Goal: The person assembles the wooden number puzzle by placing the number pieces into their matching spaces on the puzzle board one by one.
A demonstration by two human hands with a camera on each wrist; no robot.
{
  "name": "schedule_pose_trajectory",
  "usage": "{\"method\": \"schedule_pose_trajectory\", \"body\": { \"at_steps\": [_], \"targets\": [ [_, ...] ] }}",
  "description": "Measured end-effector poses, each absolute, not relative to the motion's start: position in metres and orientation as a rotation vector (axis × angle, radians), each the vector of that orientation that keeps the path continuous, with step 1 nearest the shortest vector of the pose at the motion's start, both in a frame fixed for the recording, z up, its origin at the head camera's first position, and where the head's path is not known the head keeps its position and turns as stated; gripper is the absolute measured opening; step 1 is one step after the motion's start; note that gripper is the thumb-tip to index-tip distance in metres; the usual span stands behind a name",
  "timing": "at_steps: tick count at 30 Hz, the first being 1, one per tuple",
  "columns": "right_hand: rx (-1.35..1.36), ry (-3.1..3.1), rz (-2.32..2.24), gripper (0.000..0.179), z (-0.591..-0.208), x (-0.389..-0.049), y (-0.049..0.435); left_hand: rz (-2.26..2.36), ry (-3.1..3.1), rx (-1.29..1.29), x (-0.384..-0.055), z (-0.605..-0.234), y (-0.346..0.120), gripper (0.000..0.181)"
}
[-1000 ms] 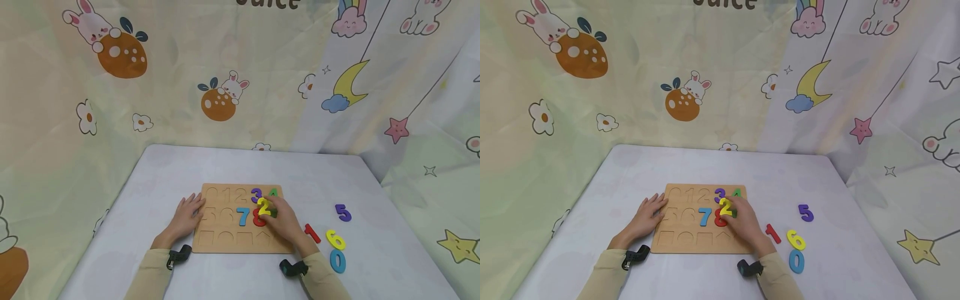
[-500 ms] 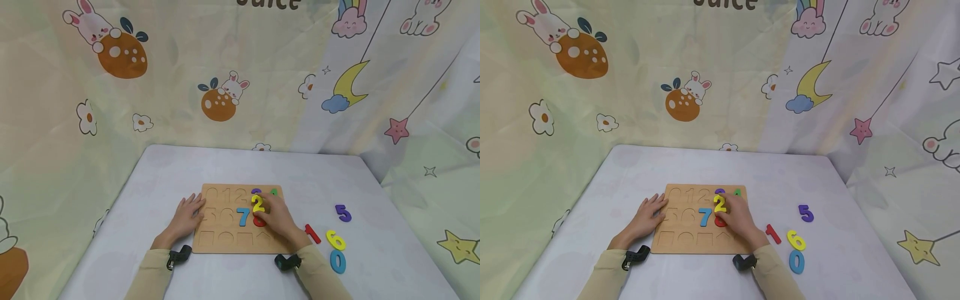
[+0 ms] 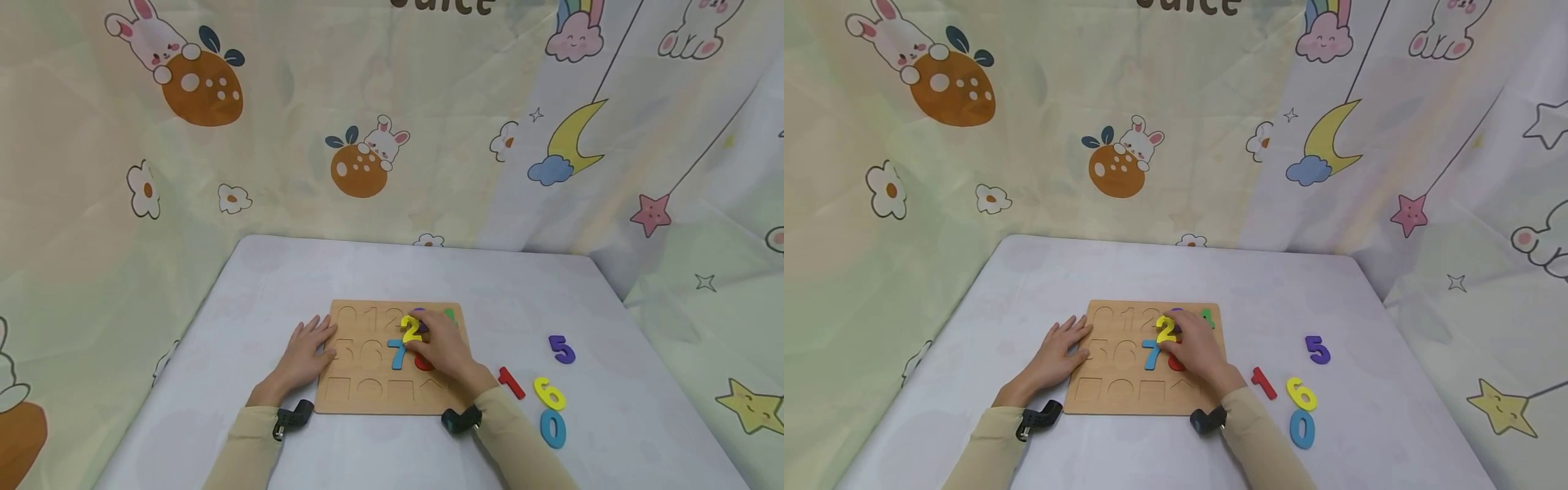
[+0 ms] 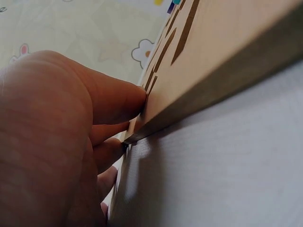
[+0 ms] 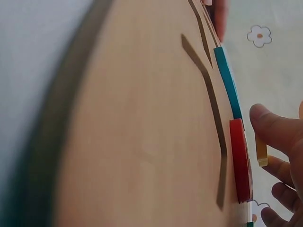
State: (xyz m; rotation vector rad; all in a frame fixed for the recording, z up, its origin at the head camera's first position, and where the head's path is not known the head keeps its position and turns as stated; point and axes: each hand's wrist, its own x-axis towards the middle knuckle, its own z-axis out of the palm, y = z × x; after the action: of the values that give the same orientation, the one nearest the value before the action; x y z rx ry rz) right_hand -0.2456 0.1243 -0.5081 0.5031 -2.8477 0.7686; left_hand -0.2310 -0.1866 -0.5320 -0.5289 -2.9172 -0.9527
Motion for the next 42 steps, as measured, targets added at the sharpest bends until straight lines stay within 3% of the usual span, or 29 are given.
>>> {"method": "schedule_pose_trajectory", "body": {
  "at_steps": [16,42],
  "targets": [
    [0.475,-2.885,0.983,0.062,-0.493,-0.248,0.114,-0.98,-2.926,-0.52,-0.23,-0.533,-0.188,0.057],
    [0.415,-2.855,0.864,0.059,-0.51,-0.271,0.09,-0.938,-2.941,-0.491,-0.23,-0.531,-0.183,0.06]
  ]
}}
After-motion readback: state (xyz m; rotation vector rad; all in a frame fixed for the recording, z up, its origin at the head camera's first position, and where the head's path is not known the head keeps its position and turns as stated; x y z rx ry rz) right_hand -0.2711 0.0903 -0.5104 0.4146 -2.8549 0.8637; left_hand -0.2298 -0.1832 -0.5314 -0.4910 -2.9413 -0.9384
